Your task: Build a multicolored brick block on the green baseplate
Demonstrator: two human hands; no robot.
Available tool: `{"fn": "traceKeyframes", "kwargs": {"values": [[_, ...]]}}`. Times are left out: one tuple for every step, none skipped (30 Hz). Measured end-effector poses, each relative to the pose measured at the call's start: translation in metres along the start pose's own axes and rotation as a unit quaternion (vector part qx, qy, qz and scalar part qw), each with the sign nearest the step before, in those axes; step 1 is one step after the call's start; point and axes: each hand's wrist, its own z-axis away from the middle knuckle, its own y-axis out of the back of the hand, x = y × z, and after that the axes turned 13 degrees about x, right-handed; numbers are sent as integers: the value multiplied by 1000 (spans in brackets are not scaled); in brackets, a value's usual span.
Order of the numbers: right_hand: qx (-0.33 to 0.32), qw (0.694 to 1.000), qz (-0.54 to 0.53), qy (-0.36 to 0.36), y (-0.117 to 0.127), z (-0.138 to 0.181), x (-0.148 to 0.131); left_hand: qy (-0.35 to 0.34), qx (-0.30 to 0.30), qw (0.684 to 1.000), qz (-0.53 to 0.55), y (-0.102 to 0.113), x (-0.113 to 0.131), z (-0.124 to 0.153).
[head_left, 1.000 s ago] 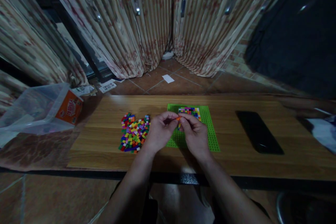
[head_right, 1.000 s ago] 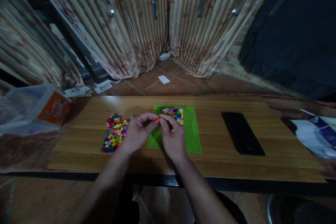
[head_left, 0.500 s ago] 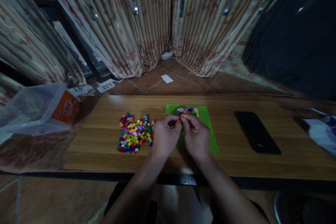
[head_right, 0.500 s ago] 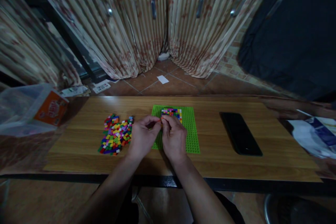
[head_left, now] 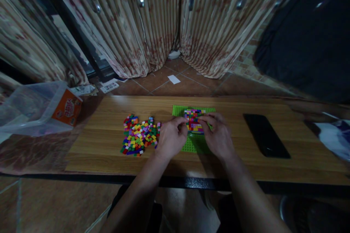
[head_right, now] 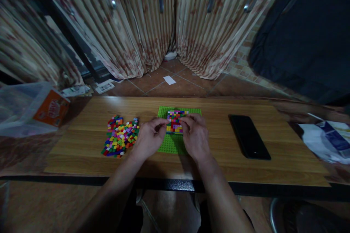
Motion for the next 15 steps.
{"fn": "traceKeyframes", "kwargs": {"values": [[-6, 1000, 6, 4, 1, 0, 0, -10, -6, 1000, -7, 0, 1, 1], [-10, 1000, 11, 7, 1, 1, 1, -21, -13, 1000, -14, 0, 1, 1], [-13, 1000, 15, 9, 2, 1, 1, -34, -18, 999, -20, -1, 1, 2], [-14, 1000, 18, 10, 2, 1, 1, -48, -21, 998, -27, -2, 0, 3], [-15, 1000, 19, 10, 2, 1, 1, -61, -22, 997, -36, -3, 0, 3], [-16, 1000, 19, 10, 2, 1, 1, -75, -24, 996, -47, -4, 0, 4], [-17, 1000, 17, 10, 2, 1, 1, -88, -26, 994, -60, -5, 0, 4], [-17, 1000, 15, 9, 2, 1, 1, -98, -29, 992, -73, -6, 1, 4], [-15, 1000, 13, 7, 1, 1, 1, -106, -34, 990, -85, -8, 2, 4], [-14, 1000, 10, 2, 0, 1, 1, -114, -40, 988, -98, -9, 3, 4], [-11, 1000, 6, -5, 0, 0, 1, -122, -46, 985, -111, -10, 4, 3], [-5, 1000, 3, -16, -1, 0, 1, -131, -53, 982, -125, -11, 5, 3], [0, 1000, -2, -28, -2, 0, 0, -139, -60, 978, -141, -12, 6, 3], [5, 999, -7, -39, -3, -1, 0, -146, -65, 974, -159, -13, 8, 3], [9, 999, -13, -48, -3, -1, 0, -151, -70, 970, -177, -14, 8, 4]]}}
